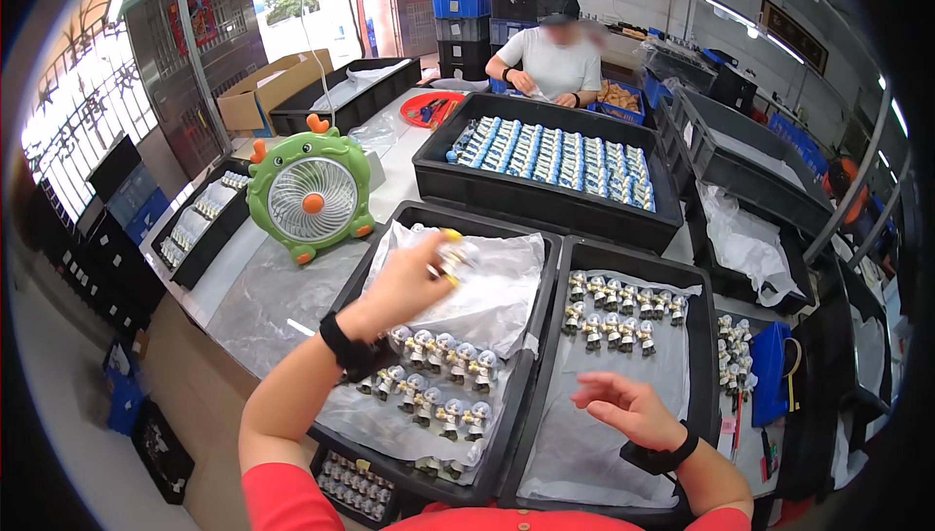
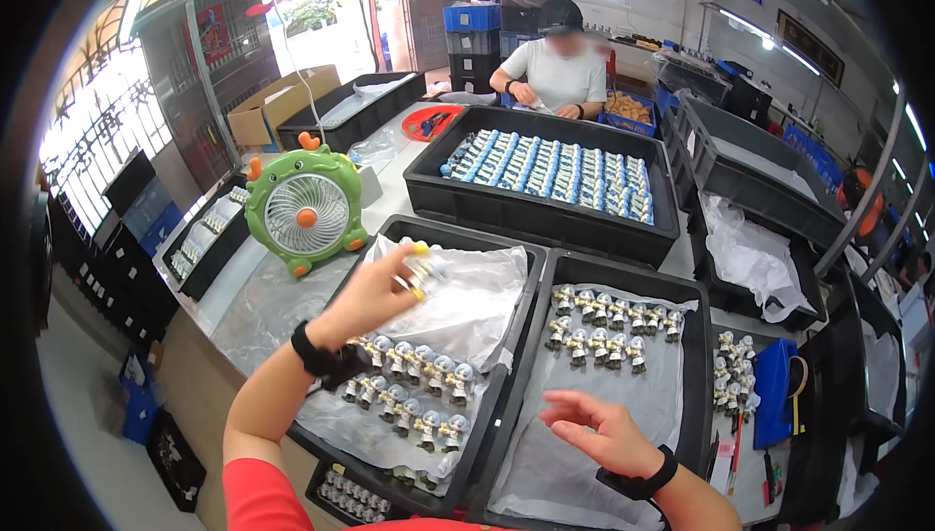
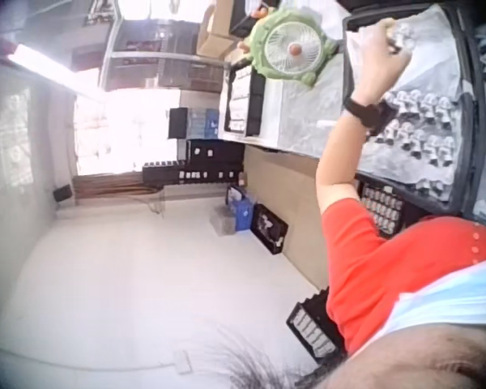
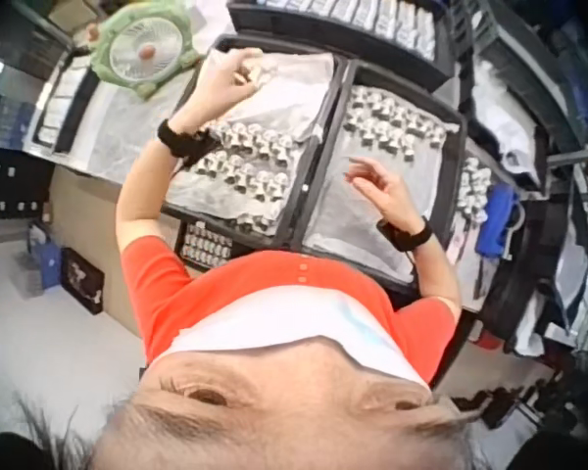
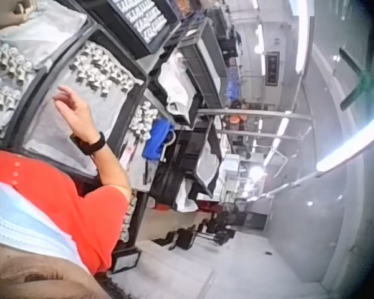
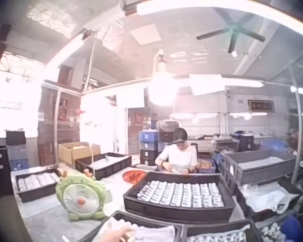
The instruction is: The person assembles small decorative figures by hand, picking up individual units from a tray, attaching a small yellow cap to the top, and placing the finished item into a separate tray. The process is repeated continuously for multiple units.
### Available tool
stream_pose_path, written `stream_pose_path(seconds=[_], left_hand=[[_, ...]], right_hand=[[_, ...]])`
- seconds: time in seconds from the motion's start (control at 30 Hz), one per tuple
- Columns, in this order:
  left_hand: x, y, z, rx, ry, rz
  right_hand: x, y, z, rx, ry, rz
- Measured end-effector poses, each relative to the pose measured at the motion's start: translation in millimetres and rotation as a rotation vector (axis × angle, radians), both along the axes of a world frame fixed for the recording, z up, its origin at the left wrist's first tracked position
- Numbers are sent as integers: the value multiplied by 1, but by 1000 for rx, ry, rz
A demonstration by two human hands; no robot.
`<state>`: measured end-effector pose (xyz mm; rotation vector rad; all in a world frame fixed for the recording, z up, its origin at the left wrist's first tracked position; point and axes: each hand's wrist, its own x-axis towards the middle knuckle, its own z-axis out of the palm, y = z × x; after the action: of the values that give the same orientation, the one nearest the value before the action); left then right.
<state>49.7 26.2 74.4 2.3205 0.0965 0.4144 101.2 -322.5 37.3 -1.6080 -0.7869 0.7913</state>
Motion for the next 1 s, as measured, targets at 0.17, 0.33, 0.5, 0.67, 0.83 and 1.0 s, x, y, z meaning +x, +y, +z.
stream_pose_path(seconds=[0.17,0.33,0.5,0.67,0.83,1.0], left_hand=[[-23,-115,6,87,128,-481],[-22,-150,-1,65,121,-669],[14,-109,4,136,11,-563],[72,26,-29,537,-230,-67],[77,84,-49,757,193,163],[87,91,-59,747,460,198]], right_hand=[[-4,3,5,209,455,-36],[0,2,-6,163,453,-62],[5,-5,-4,174,442,-166],[4,-4,4,194,403,-199],[3,-6,7,193,361,-197],[6,-10,6,197,331,-233]])
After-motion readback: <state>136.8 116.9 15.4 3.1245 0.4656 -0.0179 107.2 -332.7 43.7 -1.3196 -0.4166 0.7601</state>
